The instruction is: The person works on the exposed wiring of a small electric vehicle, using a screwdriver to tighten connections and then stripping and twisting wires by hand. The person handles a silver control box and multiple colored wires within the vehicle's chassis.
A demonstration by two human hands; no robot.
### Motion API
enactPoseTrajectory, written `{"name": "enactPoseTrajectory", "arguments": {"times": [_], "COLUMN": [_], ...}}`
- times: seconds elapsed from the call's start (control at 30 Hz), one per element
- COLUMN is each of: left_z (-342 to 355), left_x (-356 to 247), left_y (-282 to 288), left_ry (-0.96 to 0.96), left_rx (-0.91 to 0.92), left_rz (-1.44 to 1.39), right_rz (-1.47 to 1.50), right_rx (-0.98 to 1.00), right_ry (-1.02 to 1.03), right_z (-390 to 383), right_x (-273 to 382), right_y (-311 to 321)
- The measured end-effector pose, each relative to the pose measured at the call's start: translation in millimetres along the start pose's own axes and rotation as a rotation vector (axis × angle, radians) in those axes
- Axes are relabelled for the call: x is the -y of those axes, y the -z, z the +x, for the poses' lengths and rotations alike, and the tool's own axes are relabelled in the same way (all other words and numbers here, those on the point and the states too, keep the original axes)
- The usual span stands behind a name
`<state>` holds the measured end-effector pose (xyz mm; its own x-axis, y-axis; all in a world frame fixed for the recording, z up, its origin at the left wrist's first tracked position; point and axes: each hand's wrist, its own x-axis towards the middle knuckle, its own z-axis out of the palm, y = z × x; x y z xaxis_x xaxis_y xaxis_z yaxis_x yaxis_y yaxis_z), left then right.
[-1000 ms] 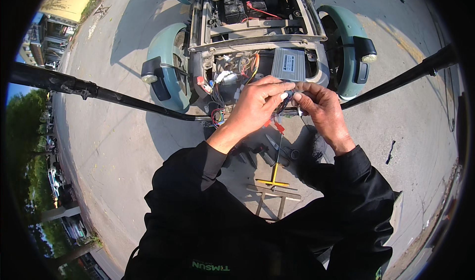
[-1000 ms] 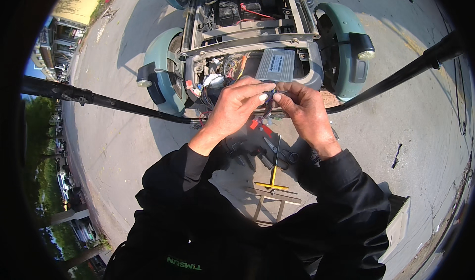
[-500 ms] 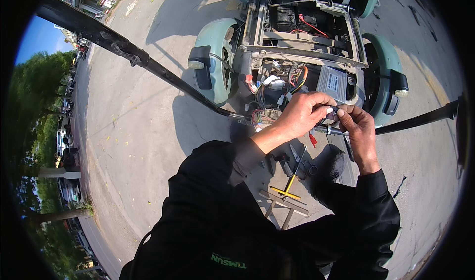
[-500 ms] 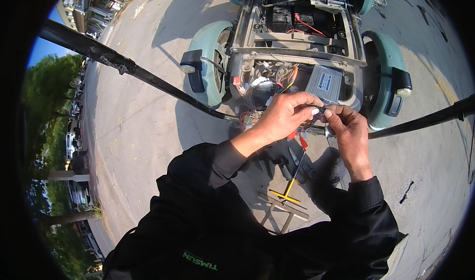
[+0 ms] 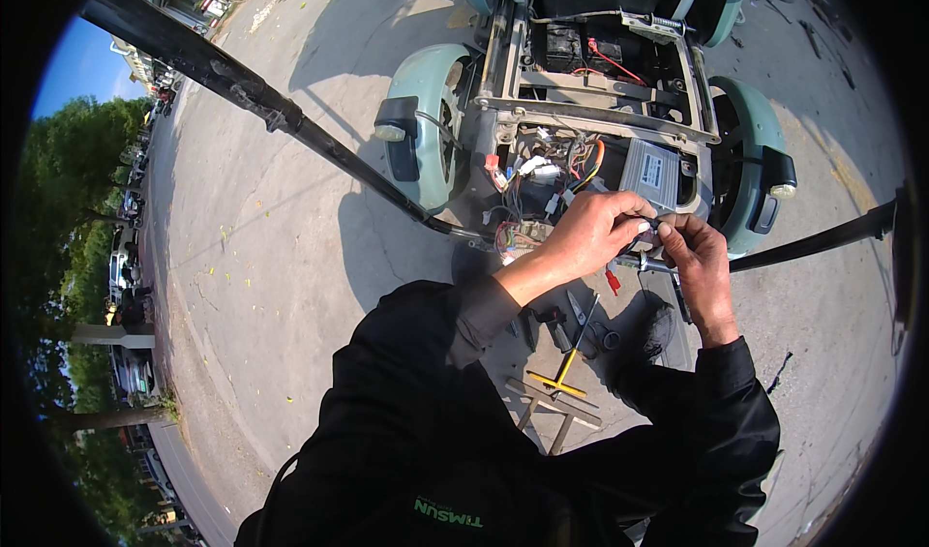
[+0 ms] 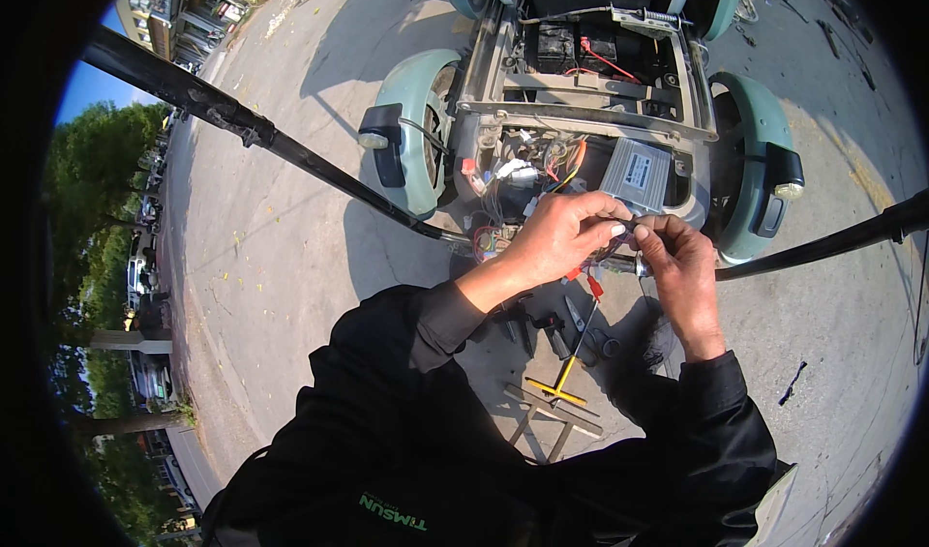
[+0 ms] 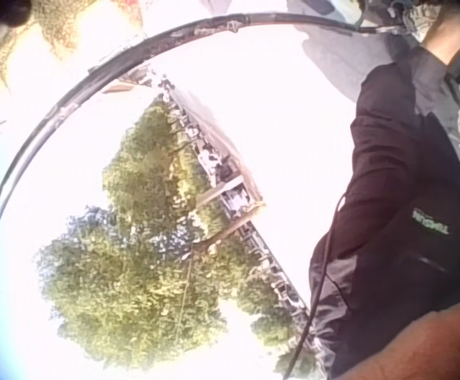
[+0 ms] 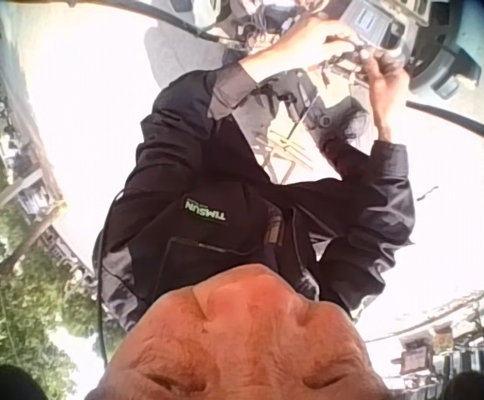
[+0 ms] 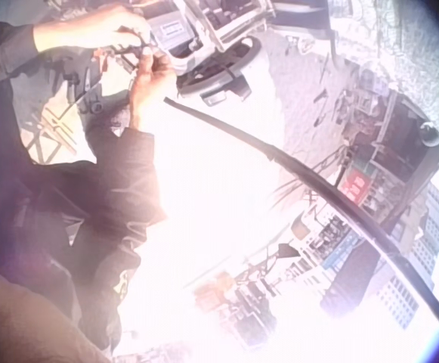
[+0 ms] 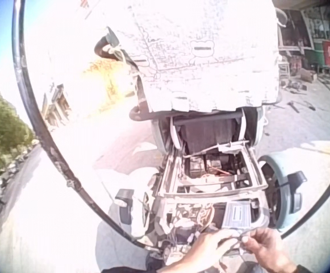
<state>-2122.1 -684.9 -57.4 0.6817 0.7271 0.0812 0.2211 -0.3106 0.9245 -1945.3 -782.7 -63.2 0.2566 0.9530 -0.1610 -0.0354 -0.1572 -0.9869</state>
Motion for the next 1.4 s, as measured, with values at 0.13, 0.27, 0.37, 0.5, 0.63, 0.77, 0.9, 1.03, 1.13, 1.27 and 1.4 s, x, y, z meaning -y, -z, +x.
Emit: {"name": "enactPoseTrajectory", "arguments": {"times": [0.13, 0.27, 0.37, 0.5, 0.63, 0.77, 0.9, 1.03, 1.13, 1.27, 1.4], "left_z": [-0.2, 0.1, -1.4, 0.5, -0.4, -1.3, -2.0, -1.9, -2.9, -4.3, -5.2], "left_x": [-0.2, -0.4, 0.5, 5.7, 7.9, 8.0, 8.1, 8.1, 7.3, 5.9, 2.2], "left_y": [-1.2, -1.2, 2.9, 2.6, 0.9, 1.8, -0.9, -2.1, -1.3, -1.7, 0.0], "left_ry": [0.029, 0.05, 0.053, 0.113, 0.139, 0.126, 0.129, 0.128, 0.107, 0.099, 0.007], "left_rx": [-0.001, 0.02, -0.012, 0.015, 0.032, 0.05, 0.032, 0.032, 0.031, 0.052, 0.066], "left_rz": [-0.014, 0.009, -0.029, -0.089, -0.111, -0.111, -0.129, -0.127, -0.086, 0.039, 0.003], "right_rz": [-0.035, -0.111, -0.121, -0.227, -0.238, -0.278, -0.278, -0.334, -0.357, -0.438, -0.383], "right_rx": [0.001, -0.007, -0.038, -0.083, -0.018, -0.031, -0.008, -0.026, -0.03, -0.053, -0.045], "right_ry": [0.033, 0.086, 0.087, 0.101, 0.081, 0.089, 0.122, 0.129, 0.152, 0.168, 0.116], "right_z": [-0.7, 0.3, 0.8, 0.5, -2.4, -3.8, -5.2, -6.2, -6.9, -9.7, -9.8], "right_x": [-0.3, -1.6, -0.4, 1.0, 2.6, 6.0, 8.9, 10.0, 10.6, 12.6, 14.9], "right_y": [-0.1, -1.5, -0.1, 4.8, 4.0, 0.9, -1.5, -2.6, -2.9, -3.6, -5.4]}}
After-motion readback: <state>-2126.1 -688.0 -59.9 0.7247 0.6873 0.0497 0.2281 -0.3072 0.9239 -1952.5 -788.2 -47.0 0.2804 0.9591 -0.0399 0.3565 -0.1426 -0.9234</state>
